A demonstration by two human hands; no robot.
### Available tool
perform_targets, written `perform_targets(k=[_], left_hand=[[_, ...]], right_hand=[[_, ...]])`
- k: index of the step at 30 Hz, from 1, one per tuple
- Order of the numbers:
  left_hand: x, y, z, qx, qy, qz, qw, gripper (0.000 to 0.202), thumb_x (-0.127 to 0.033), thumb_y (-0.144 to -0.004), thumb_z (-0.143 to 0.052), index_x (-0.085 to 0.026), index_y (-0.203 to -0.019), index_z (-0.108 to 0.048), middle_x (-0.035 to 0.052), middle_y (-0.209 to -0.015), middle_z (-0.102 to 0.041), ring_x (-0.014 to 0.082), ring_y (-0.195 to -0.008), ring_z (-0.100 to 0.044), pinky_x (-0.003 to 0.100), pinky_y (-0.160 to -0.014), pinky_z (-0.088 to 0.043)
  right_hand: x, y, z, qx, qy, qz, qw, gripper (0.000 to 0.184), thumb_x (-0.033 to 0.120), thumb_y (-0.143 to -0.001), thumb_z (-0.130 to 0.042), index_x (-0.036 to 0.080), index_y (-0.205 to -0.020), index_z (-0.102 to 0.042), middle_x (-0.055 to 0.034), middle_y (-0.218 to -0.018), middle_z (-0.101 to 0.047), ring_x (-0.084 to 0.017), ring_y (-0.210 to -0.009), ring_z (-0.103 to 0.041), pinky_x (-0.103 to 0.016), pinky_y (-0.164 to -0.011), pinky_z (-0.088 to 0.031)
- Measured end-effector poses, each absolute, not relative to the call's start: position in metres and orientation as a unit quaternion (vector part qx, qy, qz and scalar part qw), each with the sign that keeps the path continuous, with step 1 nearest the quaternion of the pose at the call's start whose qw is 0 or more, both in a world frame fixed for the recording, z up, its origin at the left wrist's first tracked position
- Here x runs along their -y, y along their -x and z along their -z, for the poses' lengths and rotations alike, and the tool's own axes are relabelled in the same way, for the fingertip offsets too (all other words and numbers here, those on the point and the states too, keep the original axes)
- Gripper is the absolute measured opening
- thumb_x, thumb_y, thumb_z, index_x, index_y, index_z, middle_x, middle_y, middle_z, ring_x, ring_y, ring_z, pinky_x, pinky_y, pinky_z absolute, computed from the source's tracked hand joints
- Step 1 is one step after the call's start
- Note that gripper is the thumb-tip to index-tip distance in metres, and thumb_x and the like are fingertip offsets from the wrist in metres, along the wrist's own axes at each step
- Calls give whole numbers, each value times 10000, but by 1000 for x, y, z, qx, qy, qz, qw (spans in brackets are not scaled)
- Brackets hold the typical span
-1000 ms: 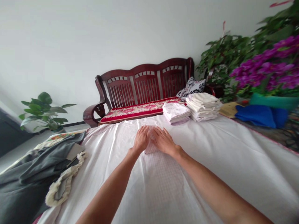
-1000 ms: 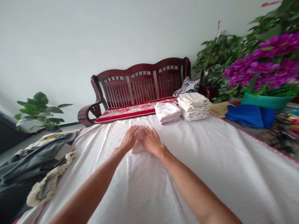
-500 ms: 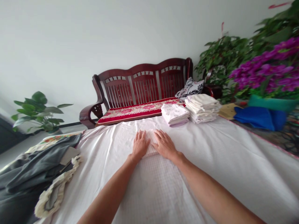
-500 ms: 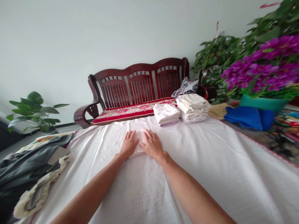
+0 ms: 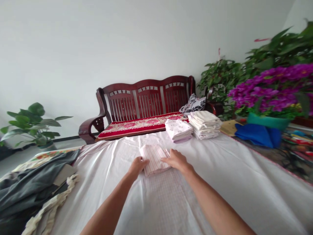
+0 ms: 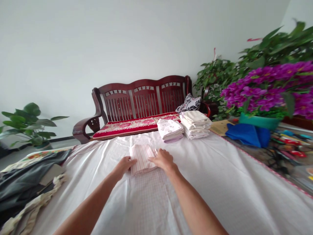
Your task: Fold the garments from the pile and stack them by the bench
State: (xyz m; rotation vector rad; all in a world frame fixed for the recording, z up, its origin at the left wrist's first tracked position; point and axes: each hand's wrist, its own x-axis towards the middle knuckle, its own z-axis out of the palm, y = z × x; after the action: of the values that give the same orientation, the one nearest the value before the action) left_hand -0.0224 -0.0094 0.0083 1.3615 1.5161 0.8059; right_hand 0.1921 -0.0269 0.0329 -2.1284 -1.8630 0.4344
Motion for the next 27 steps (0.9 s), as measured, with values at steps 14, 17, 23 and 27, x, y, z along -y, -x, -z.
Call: perform_targets(k=[14,17,23,27], left_hand=[[23,-1,-17,-507,-575,-502,401,339,-377,-750,-636,-173,-1013,-569,-15,-746,-618,154,-677,-587,234,-576,-455],[-6,-30,-46,-471,-540,-536,446,356,-357,-718,-689,-167,-999,-583,3,-775,-638,160,-696,-607,228,-565,-461],[-82,-110,-103,-377,-463,-531,602,385,-141,-665,-680,-158,-1044,-612,50,-904,-695,166,-781,-660,250,-642,-535],[-119,-149,-102,-386,-474,-506,608,461,-62,-675,-670,-167,-1117,-592,32,-877,-685,141,-761,-663,247,-682,-552]], right_hand=[[16,-215,-25,607,661,-279,342,438,449,-748,-688,192,-1089,-593,-100,-1082,-731,-272,-1008,-685,-328,-803,-481],[-12,-240,-46,600,629,-258,421,432,419,-765,-677,191,-1122,-593,-97,-1142,-719,-261,-1064,-663,-325,-870,-477],[-81,-309,-109,608,693,-106,374,423,446,-857,-577,198,-1198,-613,-83,-1117,-729,-252,-1044,-670,-301,-838,-487],[-110,-340,-119,578,742,-63,334,463,428,-876,-562,157,-1250,-601,-136,-1140,-721,-287,-1055,-670,-331,-848,-490]])
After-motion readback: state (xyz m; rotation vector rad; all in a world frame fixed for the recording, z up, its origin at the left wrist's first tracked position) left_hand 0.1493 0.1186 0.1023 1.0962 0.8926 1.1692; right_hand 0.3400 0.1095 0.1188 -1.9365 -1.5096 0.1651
